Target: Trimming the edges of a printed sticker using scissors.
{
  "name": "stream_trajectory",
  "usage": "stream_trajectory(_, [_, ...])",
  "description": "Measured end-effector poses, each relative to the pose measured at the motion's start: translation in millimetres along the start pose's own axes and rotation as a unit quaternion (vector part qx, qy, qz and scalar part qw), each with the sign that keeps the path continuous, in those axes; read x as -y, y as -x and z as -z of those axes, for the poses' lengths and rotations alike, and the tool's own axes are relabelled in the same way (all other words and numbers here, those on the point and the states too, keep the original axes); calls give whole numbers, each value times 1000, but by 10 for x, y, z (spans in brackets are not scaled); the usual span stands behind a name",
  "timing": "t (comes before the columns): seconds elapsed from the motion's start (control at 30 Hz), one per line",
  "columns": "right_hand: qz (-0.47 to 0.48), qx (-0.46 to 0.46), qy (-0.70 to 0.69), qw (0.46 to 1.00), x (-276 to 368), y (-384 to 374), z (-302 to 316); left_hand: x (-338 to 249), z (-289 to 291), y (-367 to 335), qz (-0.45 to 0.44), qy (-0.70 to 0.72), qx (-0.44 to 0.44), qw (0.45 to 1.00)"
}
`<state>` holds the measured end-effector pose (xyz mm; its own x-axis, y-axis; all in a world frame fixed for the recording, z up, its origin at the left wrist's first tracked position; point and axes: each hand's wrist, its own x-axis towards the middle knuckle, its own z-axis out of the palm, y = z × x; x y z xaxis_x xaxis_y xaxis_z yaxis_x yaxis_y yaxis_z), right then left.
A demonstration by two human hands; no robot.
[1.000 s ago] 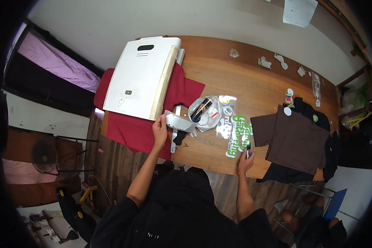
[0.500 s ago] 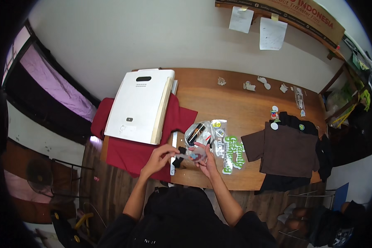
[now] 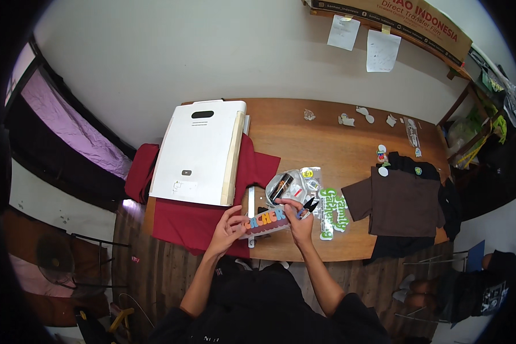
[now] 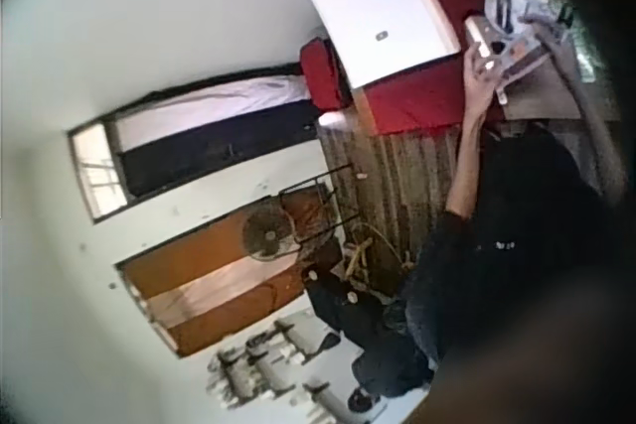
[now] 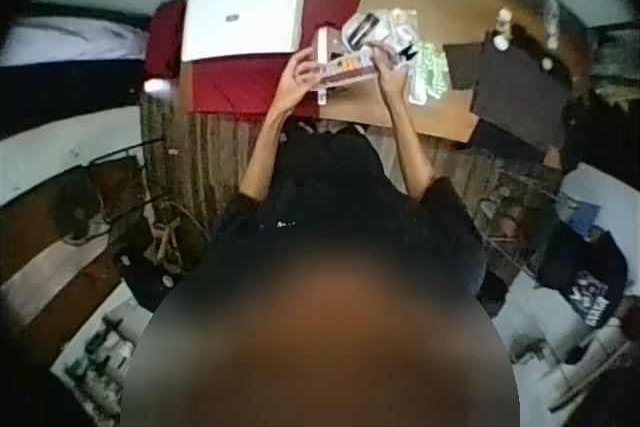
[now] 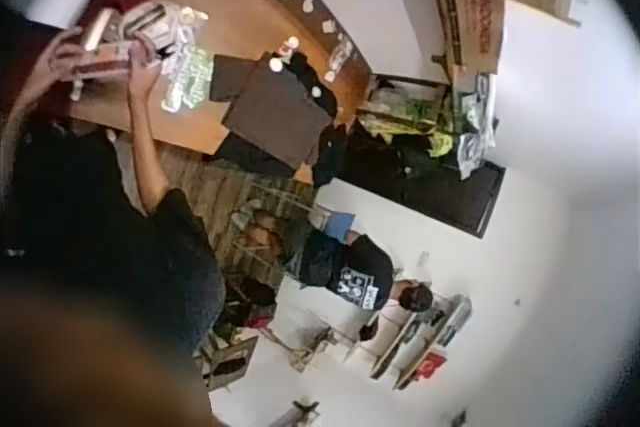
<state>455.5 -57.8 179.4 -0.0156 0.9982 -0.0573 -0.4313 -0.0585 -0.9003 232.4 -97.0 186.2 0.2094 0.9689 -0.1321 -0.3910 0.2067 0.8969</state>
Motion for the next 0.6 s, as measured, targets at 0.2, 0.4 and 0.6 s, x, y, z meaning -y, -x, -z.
stream_trajectory(0.2, [28, -26, 60, 997, 324, 53, -343, -80, 192, -72, -86, -109, -67, 988])
stream_trajectory(0.4, [-13, -17, 130, 991, 185, 276, -465, -447, 466, -78, -116, -229, -16, 966])
stream_trajectory(0.6, [35, -127, 70, 989, -38, 353, -742, -520, 851, -161, -77, -4, -57, 995])
